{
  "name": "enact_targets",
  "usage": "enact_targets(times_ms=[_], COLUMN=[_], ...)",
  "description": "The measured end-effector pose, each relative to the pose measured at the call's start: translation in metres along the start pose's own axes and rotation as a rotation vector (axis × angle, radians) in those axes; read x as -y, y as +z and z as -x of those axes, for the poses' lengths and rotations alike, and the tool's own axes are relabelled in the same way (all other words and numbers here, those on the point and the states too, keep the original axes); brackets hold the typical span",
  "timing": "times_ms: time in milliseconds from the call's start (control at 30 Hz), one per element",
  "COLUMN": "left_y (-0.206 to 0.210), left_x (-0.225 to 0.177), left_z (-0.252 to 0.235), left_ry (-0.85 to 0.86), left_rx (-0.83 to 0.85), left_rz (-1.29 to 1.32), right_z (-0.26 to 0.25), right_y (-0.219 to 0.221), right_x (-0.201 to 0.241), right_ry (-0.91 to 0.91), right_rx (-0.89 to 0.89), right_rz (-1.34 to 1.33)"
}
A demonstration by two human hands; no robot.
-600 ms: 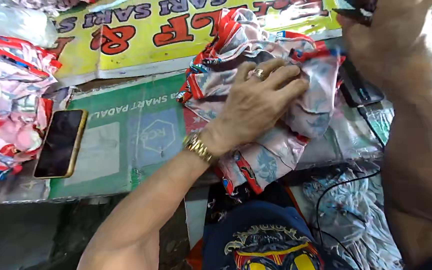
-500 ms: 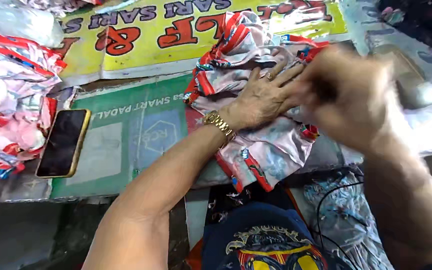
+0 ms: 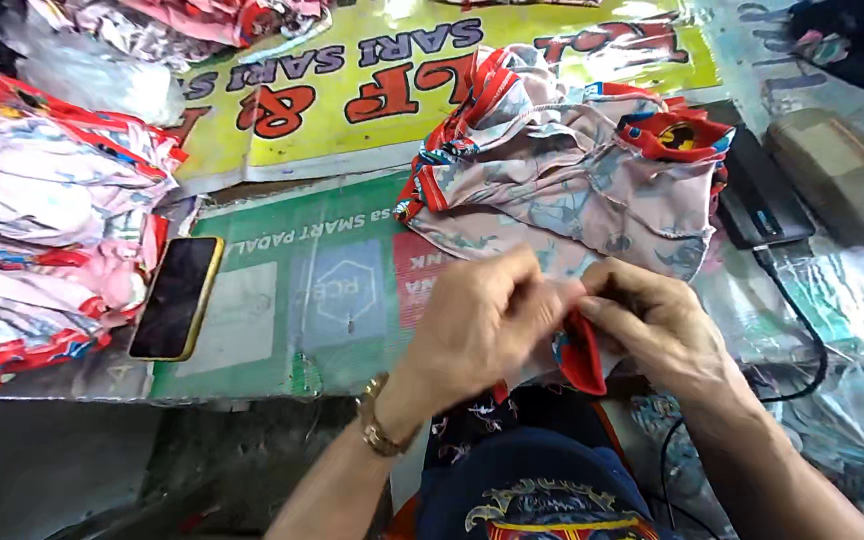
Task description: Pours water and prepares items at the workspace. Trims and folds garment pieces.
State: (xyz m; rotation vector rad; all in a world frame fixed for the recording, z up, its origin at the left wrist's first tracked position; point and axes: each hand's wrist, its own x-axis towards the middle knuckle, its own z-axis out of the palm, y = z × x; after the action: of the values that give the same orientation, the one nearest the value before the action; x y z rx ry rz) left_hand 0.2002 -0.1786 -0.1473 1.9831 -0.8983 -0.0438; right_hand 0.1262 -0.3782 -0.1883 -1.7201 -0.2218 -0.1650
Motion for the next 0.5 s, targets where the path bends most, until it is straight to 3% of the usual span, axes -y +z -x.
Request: enact_targets(times_ms=[100,233,300,400,500], left_y=[0.027,0.044,0.048,0.051,0.049], left_x=[0.002,0.005,0.005,0.003,0.009], left_z=[0.026,0.033,0.033,0.035,0.039], left_ry=[-0.132,-0.122,-0.136,-0.1,0.022], left_rx=[0.029,-0.168,-0.209,-0.225,-0.247], left_rz=[0.219,0.551,0.565,0.539,0.347], right_z=[0.002,0.001,0.001,0.005,0.008], right_y=[0.008,0.016,0.02,0.024,0.017], right_x=[0.002,0.0,-0.003,-0.005,-0.001], right_ry=[0.047,0.078,0.059,-0.08,-0.061], right_rx=[0.038,-0.011,-0.067,-0.043,-0.008], right_rz=[-0.324,-0.577,-0.49,-0.124,-0.029])
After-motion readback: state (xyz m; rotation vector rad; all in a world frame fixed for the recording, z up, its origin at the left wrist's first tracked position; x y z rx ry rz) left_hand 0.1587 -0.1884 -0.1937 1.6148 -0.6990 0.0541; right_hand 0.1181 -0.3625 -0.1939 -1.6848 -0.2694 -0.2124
